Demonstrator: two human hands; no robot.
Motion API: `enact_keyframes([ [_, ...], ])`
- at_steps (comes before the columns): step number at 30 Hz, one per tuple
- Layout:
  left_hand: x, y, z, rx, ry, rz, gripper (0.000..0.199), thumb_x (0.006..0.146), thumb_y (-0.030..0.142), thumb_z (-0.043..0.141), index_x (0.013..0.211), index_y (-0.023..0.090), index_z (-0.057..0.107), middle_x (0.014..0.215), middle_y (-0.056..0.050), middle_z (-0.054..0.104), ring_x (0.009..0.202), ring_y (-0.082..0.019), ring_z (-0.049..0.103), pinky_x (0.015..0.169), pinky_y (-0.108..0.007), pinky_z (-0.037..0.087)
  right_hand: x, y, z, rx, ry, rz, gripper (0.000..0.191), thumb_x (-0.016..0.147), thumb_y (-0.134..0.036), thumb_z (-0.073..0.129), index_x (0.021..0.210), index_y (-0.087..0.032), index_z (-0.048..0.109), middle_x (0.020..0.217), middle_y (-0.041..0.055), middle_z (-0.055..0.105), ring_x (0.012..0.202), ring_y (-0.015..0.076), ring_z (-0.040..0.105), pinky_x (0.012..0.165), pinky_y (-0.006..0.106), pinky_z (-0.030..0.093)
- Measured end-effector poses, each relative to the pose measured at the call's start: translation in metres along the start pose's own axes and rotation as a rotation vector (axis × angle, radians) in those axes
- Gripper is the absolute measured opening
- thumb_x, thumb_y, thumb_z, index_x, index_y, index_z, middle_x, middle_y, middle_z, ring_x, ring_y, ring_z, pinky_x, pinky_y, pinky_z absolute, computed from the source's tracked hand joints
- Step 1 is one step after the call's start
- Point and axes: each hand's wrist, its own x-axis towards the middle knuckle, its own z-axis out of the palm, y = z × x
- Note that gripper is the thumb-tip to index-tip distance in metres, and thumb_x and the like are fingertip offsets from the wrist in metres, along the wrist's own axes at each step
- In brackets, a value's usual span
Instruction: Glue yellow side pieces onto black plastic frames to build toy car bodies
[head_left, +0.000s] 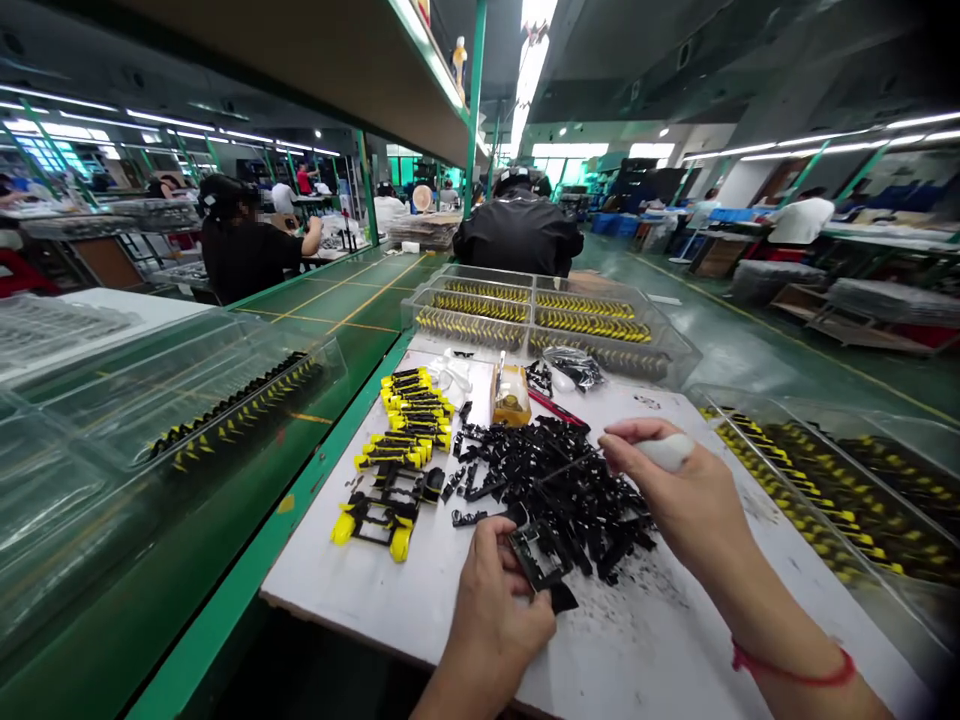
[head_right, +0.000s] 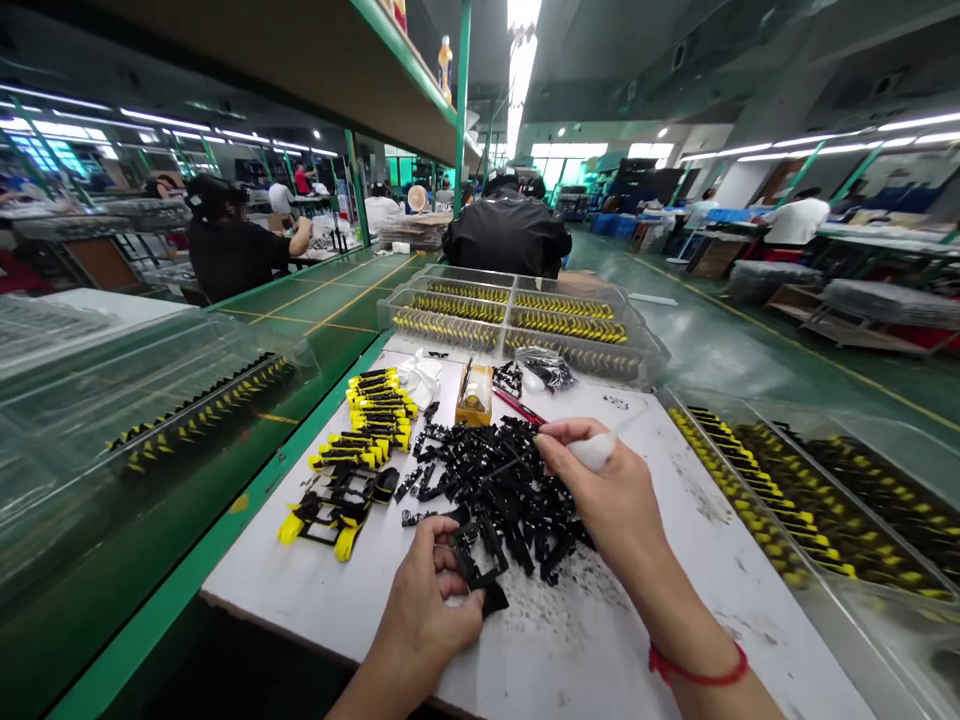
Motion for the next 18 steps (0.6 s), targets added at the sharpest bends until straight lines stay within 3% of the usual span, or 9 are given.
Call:
enact_keyframes([
  [6, -0.003, 0.007, -0.002, 0.046, 0.017, 0.01, 0.053, 0.059, 0.005, 0.059, 0.108, 0.016, 0.042, 0.089, -0.006, 0.059, 0.072, -0.017, 0.064, 0.065, -0.028, 0.056, -0.028, 0.01, 0.006, 0.002, -0.194, 0.085, 0.024, 0.076, -0.045, 0.065, 0.086, -0.023, 0.062, 0.062, -0.0021, 0.06, 0.057, 0.0139, 0.053, 0.052, 0.024, 0.04],
  [18, -0.004, -0.003, -0.003, 0.015, 0.006, 0.078, 0.054, 0.061, 0.003, 0.062, 0.11, 0.018, 0.043, 0.093, -0.006, 0.06, 0.083, -0.018, 0.062, 0.067, -0.025, 0.054, -0.027, 0.012, 0.021, 0.035, -0.211, 0.096, 0.023, 0.075, -0.043, 0.066, 0.084, -0.022, 0.062, 0.063, -0.0017, 0.06, 0.057, 0.0139, 0.054, 0.053, 0.024, 0.043],
])
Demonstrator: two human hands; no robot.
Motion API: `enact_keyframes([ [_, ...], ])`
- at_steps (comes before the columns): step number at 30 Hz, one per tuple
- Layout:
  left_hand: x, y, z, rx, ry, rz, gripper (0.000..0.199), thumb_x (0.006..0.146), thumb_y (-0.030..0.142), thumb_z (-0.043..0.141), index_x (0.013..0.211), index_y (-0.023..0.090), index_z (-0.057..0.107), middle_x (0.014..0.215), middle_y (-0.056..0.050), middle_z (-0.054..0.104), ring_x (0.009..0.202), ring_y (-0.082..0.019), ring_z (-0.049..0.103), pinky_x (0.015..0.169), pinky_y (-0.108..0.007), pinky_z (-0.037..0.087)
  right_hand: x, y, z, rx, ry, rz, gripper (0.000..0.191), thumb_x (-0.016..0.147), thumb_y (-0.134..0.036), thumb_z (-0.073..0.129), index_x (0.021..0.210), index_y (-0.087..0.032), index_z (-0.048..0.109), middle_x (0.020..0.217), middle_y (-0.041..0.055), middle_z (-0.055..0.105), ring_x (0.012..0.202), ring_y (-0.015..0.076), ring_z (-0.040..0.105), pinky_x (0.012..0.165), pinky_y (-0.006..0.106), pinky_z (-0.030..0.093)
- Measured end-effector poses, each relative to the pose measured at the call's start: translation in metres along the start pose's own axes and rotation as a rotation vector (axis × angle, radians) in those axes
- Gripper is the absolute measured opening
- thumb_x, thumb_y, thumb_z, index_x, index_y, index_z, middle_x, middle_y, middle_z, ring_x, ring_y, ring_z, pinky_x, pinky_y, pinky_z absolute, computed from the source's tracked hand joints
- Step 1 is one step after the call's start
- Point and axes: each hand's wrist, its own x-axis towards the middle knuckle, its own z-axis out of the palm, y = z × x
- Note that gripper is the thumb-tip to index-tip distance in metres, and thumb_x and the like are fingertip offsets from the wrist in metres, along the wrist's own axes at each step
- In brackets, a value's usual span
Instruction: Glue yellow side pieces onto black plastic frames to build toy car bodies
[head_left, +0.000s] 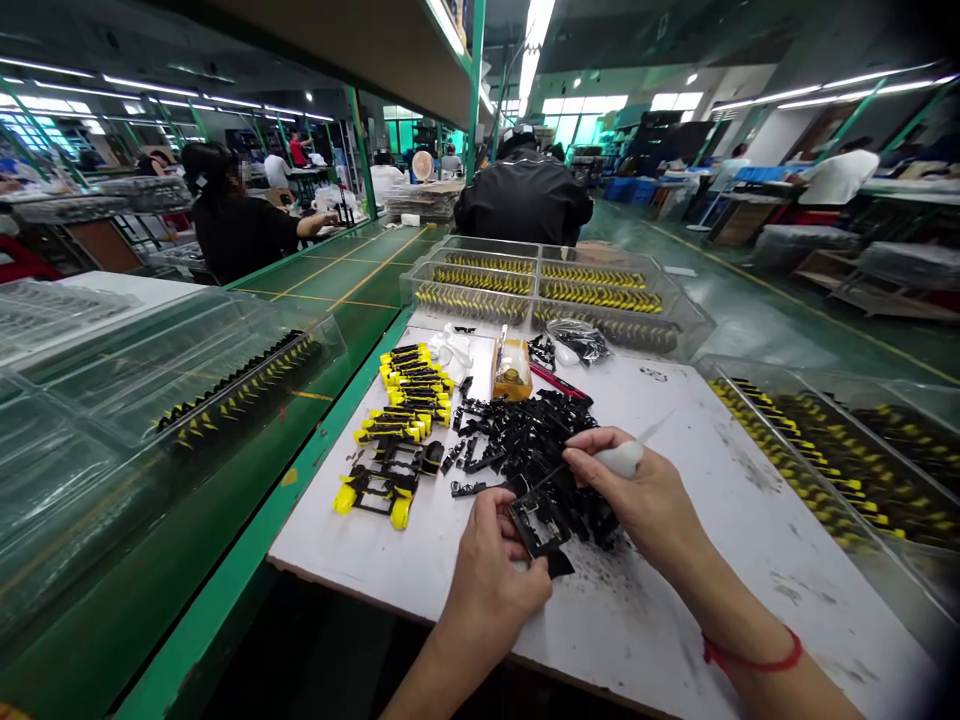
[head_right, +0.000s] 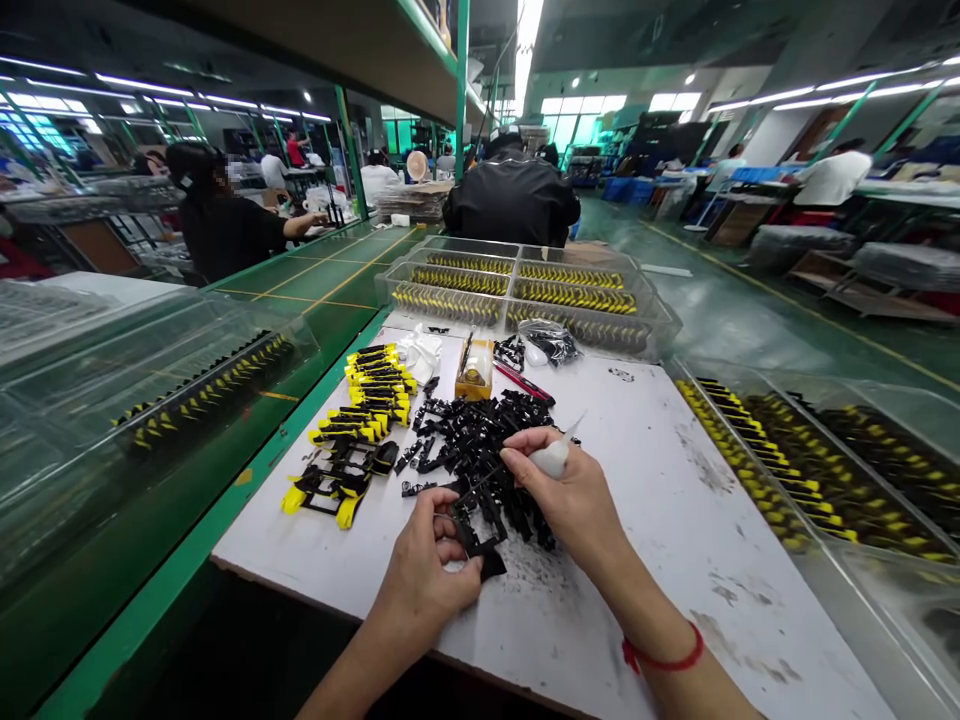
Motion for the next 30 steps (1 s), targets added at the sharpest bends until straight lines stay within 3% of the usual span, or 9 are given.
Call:
enact_keyframes([
  [9, -0.002, 0.006, -0.001, -0.012, -0.009, -0.04, 0.054, 0.062, 0.004, 0.063, 0.11, 0.019, 0.043, 0.097, -0.007, 0.06, 0.082, -0.018, 0.063, 0.068, -0.026, 0.055, -0.002, 0.006, -0.013, 0.004, 0.053, -0.015, 0.026, 0.075, -0.045, 0.067, 0.087, -0.022, 0.062, 0.065, -0.0005, 0.062, 0.058, 0.0148, 0.056, 0.052, 0.024, 0.044],
  [17, -0.001, 0.009, -0.002, 0.003, 0.002, -0.05, 0.053, 0.062, 0.006, 0.063, 0.11, 0.019, 0.043, 0.094, -0.006, 0.059, 0.079, -0.016, 0.063, 0.067, -0.026, 0.055, -0.008, 0.017, -0.021, -0.013, -0.12, 0.023, 0.028, 0.077, -0.047, 0.066, 0.089, -0.022, 0.061, 0.065, -0.0012, 0.059, 0.058, 0.0138, 0.052, 0.052, 0.024, 0.041],
  [30, -0.001, 0.005, -0.002, -0.005, 0.013, -0.015, 0.053, 0.063, 0.006, 0.063, 0.11, 0.019, 0.042, 0.095, -0.006, 0.06, 0.08, -0.017, 0.063, 0.066, -0.026, 0.055, -0.011, 0.015, -0.016, 0.016, -0.181, 0.038, 0.028, 0.074, -0.046, 0.068, 0.087, -0.022, 0.061, 0.068, -0.002, 0.059, 0.057, 0.0115, 0.05, 0.05, 0.023, 0.04],
])
